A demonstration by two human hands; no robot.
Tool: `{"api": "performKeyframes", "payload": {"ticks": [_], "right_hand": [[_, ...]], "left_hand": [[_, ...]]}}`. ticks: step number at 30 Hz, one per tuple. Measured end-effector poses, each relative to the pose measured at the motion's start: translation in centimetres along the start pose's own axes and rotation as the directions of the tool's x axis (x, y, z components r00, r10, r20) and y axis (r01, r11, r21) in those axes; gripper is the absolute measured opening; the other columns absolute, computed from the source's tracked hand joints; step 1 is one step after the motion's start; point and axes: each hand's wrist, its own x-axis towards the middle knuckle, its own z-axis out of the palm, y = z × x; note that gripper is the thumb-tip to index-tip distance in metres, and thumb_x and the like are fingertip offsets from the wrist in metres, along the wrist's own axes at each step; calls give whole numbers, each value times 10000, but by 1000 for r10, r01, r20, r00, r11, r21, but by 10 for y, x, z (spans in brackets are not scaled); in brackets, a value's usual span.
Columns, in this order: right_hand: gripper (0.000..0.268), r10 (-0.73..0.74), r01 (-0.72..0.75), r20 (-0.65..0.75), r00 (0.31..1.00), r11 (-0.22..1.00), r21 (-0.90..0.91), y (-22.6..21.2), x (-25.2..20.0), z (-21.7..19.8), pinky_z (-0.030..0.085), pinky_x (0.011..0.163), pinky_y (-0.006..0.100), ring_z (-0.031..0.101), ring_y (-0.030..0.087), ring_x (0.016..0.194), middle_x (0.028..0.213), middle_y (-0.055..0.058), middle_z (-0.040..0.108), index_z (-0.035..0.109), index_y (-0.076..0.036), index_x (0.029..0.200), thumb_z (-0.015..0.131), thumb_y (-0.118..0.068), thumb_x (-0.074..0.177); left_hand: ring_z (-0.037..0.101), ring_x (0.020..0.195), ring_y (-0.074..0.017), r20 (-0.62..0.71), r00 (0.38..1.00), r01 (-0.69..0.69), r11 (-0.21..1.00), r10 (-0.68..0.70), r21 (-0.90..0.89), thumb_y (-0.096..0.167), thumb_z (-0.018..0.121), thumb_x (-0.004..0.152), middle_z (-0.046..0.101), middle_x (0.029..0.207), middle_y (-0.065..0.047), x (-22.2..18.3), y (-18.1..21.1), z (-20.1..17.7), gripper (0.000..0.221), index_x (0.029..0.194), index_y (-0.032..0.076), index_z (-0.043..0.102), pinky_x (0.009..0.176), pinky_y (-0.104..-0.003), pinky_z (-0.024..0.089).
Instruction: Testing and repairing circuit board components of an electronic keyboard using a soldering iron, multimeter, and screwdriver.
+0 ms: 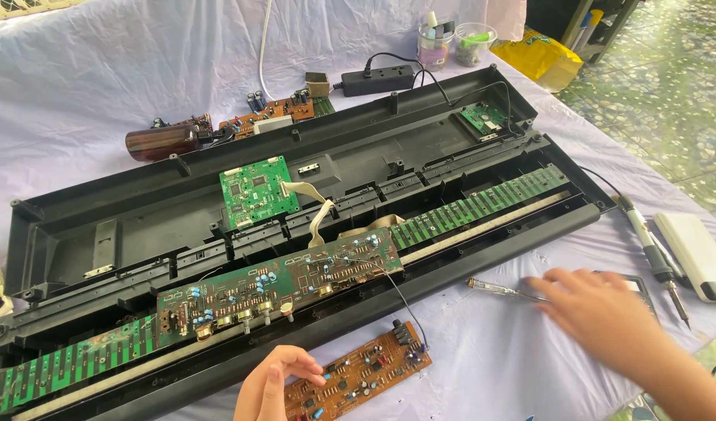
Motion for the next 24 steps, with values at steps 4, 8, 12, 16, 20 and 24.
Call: {"api": "performKeyframes", "payload": {"ticks": [4, 8, 12, 16, 20, 24], "right_hand": [[261, -21, 31, -74, 997, 990, 136, -29, 0, -2, 507, 889, 419, 658, 180, 972, 1138, -94, 609, 572, -292, 1168, 556, -226, 916], [505, -51, 64, -104, 993, 990, 129, -37, -1, -13, 492, 577, 397, 657, 235, 556, 1039, -49, 582, 557, -270, 1132, 593, 52, 744], [443, 90, -83, -72, 993, 992, 100, -19, 3, -20, 573, 566, 386, 676, 262, 535, 1240, -89, 554, 530, -337, 1201, 543, -56, 858], [221, 86, -102, 93, 992, 978, 184, -14, 2, -33, 622, 650, 441, 723, 253, 720, 1170, -196, 548, 513, -402, 1191, 523, -375, 972], [370, 433, -523, 338, 836, 814, 251, 0, -12, -61, 648, 917, 404, 627, 96, 1267, 1399, -232, 539, 581, -508, 1317, 456, -537, 970], [641, 628, -742, 452, 633, 658, 126, 6, -35, -54, 617, 989, 495, 668, 265, 1311, 1505, -62, 536, 516, -463, 1424, 402, -779, 878]], "left_hand": [[890, 685, -273, 6, 999, -48, 999, 48, 7, 489, 337, 976, 855, 814, -111, -1, 0, -1, 653, 834, 46, 795, 774, -360, 599], [880, 701, -267, 34, 999, -38, 999, 38, 17, 501, 333, 969, 853, 820, -110, 0, 2, -3, 652, 845, 54, 792, 787, -360, 591], [873, 729, -227, 56, 997, -61, 997, 58, 55, 501, 314, 975, 852, 814, -72, -6, 14, -3, 649, 839, 74, 784, 803, -333, 578], [880, 693, -241, 33, 997, -71, 996, 70, 51, 447, 338, 980, 863, 791, -95, -4, 6, -2, 611, 848, 64, 796, 776, -339, 591], [893, 691, -242, 9, 1000, -24, 998, 23, 60, 468, 344, 972, 875, 797, -92, -3, 6, -1, 627, 835, 64, 803, 766, -333, 591], [882, 682, -255, 17, 1000, -5, 999, 4, 52, 454, 356, 973, 879, 775, -115, -1, 5, -1, 634, 812, 39, 807, 736, -328, 603]]}}
